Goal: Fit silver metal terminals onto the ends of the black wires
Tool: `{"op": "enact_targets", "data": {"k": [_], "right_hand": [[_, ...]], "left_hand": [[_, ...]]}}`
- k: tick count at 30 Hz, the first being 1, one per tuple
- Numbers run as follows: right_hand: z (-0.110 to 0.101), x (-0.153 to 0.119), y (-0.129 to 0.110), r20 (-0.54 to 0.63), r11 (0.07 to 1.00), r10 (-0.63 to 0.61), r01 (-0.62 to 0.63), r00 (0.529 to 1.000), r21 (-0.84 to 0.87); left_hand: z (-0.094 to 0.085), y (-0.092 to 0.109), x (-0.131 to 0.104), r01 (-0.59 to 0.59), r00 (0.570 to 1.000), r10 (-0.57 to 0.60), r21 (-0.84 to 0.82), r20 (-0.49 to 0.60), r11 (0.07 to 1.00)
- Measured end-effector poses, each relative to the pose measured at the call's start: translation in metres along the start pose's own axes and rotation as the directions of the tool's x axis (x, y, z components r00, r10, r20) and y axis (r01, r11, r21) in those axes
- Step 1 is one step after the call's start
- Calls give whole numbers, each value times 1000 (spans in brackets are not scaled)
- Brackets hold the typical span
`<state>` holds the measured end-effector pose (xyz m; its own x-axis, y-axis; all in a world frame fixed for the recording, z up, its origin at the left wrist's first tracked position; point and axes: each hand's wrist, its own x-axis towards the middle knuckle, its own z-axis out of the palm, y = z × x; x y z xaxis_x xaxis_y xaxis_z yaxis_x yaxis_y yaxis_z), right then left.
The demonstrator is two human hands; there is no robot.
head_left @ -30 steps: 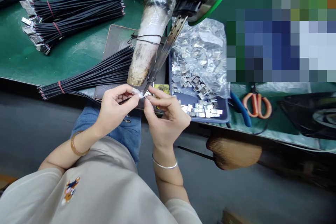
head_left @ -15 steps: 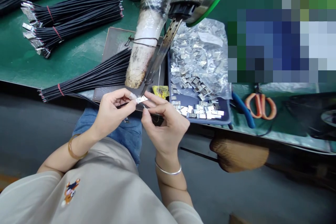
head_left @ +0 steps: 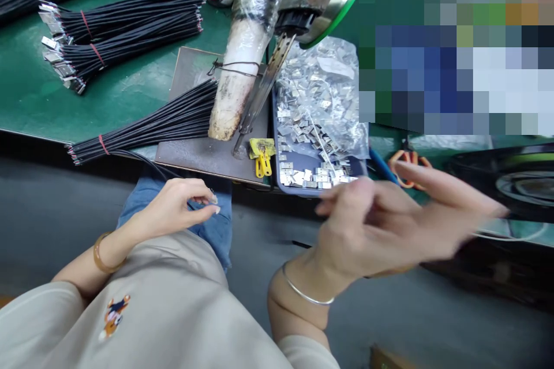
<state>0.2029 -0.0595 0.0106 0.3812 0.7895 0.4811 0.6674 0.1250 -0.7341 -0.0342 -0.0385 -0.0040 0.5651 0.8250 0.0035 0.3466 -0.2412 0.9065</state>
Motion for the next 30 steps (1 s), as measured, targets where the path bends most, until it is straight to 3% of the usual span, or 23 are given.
{"op": "enact_targets", "data": {"k": [1, 3, 6, 8, 11, 14, 17, 19, 21, 25, 28, 30], "right_hand": [[-1, 6, 2, -22, 999, 7, -8, 1000, -44], [2, 19, 10, 86, 991, 27, -16, 996, -134], [13, 34, 30, 212, 973, 23, 27, 977, -229], [21, 43, 41, 314, 973, 8, 65, 949, -222], [27, 54, 51, 437, 951, -31, 162, 899, -265], [23, 65, 55, 521, 924, -16, 213, 853, -319], [16, 74, 57, 622, 947, 64, 148, 780, -283], [14, 75, 57, 645, 957, 114, 92, 755, -276], [13, 71, 54, 590, 952, 111, 84, 800, -294], [7, 51, 38, 302, 955, -17, 105, 953, -278], [-7, 35, 20, 166, 988, -8, 33, 986, -148], [-16, 26, 8, 168, 998, 67, -66, 984, -11]], "left_hand": [[-1, -2, -1, -14, 998, 12, -21, -67, 1000], [-5, -6, 3, -69, 968, 66, -4, -241, 998], [-14, -11, 21, -131, 870, 227, 240, -437, 962], [-20, -15, 38, -97, 859, 314, 474, -403, 875], [-23, -17, 59, -3, 933, 251, 695, -256, 719], [-23, -15, 65, 58, 966, 157, 762, -207, 645], [-24, -11, 60, 76, 971, 130, 776, -200, 626], [-25, -9, 57, 69, 973, 130, 782, -188, 619], [-26, -8, 57, 55, 978, 127, 791, -166, 610], [-24, -7, 58, 76, 982, 89, 785, -165, 615], [-26, -5, 50, 46, 978, 118, 729, -172, 683], [-32, -2, 39, -32, 975, 165, 640, -149, 768]]}}
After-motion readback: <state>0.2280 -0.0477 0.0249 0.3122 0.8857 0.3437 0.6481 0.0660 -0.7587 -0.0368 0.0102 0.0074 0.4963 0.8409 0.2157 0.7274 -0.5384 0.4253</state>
